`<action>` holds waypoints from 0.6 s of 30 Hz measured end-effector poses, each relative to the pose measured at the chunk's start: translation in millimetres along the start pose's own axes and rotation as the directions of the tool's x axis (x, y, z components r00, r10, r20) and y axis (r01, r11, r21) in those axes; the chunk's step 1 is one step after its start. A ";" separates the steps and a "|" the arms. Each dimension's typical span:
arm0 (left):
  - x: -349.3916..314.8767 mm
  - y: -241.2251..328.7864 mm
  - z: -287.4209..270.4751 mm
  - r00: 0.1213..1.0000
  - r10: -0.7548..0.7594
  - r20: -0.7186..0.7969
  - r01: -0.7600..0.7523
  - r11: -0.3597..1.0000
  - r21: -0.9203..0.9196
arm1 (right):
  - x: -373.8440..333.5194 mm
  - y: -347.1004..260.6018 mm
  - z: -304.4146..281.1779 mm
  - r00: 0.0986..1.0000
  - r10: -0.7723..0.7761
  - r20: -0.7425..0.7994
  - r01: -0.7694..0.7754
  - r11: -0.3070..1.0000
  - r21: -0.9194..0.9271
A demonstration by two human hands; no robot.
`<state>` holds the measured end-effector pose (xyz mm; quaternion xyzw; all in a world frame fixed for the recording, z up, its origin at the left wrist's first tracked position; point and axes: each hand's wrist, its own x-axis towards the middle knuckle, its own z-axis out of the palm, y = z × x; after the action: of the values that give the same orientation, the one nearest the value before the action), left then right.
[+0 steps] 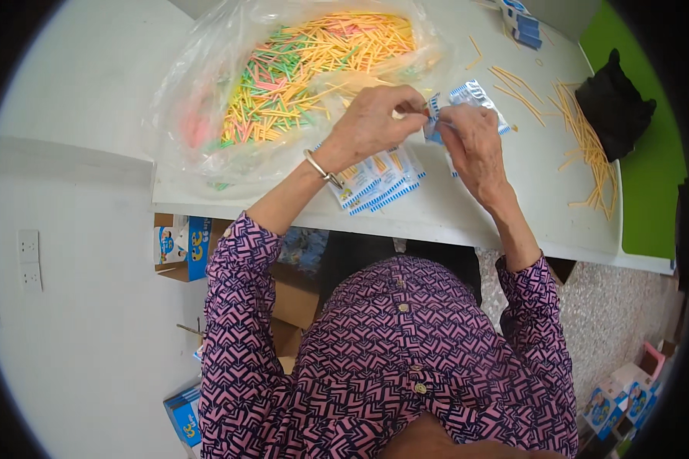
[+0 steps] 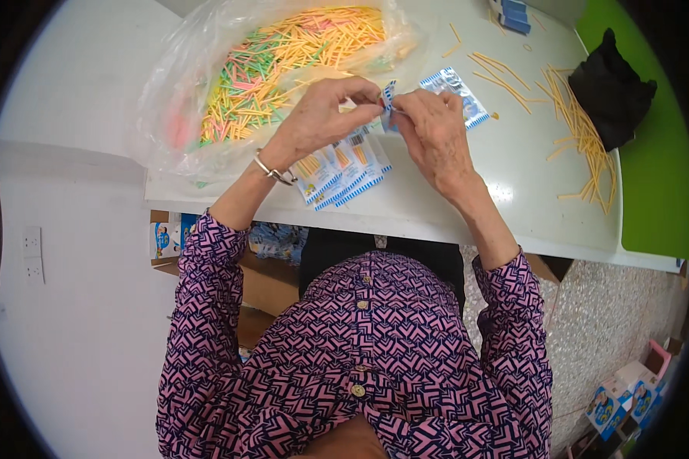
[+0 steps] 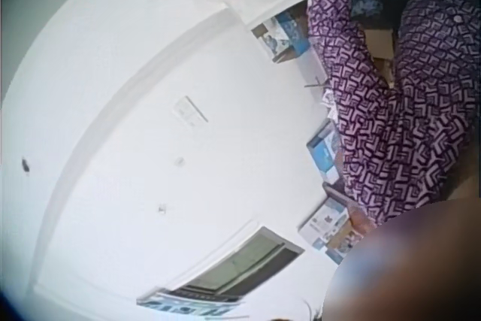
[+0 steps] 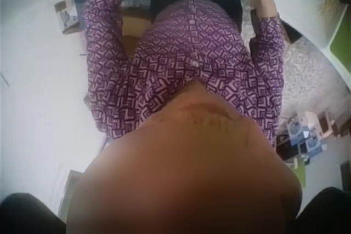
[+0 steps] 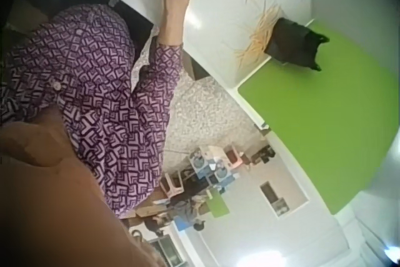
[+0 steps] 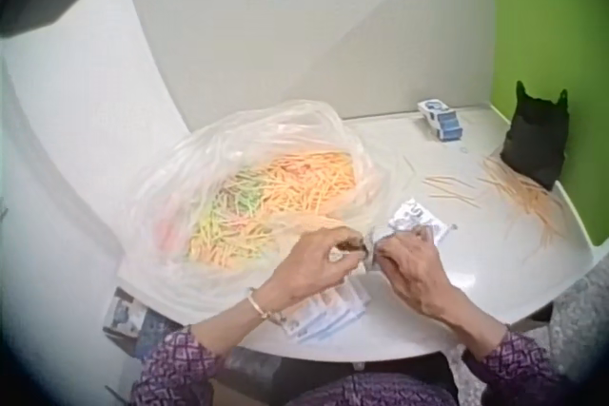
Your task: Packing plastic ties into small plastic bags at a workstation.
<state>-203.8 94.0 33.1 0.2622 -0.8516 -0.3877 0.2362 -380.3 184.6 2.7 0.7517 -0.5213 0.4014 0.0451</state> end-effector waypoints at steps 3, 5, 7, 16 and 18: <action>-8.0 13.7 -11.5 0.970 -0.242 0.023 0.242 0.954 -0.176 | 5.9 -2.7 8.1 0.999 0.052 0.004 -0.052 0.991 0.125; -10.4 11.0 -12.7 0.965 -0.264 -0.010 0.261 0.960 -0.104 | 9.0 -4.8 13.3 0.979 0.196 0.047 -0.202 0.950 0.237; -13.4 9.0 -12.0 0.959 -0.280 -0.044 0.279 0.960 -0.031 | 11.1 -5.6 19.0 0.971 0.231 0.055 -0.236 0.918 0.317; -24.3 -3.5 -3.6 0.957 0.075 -0.281 -0.028 0.985 0.168 | 22.7 -11.4 20.0 0.881 0.391 0.265 -0.472 0.708 0.525; -25.6 -5.4 -8.4 0.959 0.073 -0.275 -0.019 0.980 0.196 | 24.9 -13.8 21.9 0.872 0.399 0.284 -0.489 0.686 0.538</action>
<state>-178.1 102.5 28.7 0.3160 -0.8486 -0.2575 0.3371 -353.4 161.5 9.0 0.6047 -0.5371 0.4875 -0.3289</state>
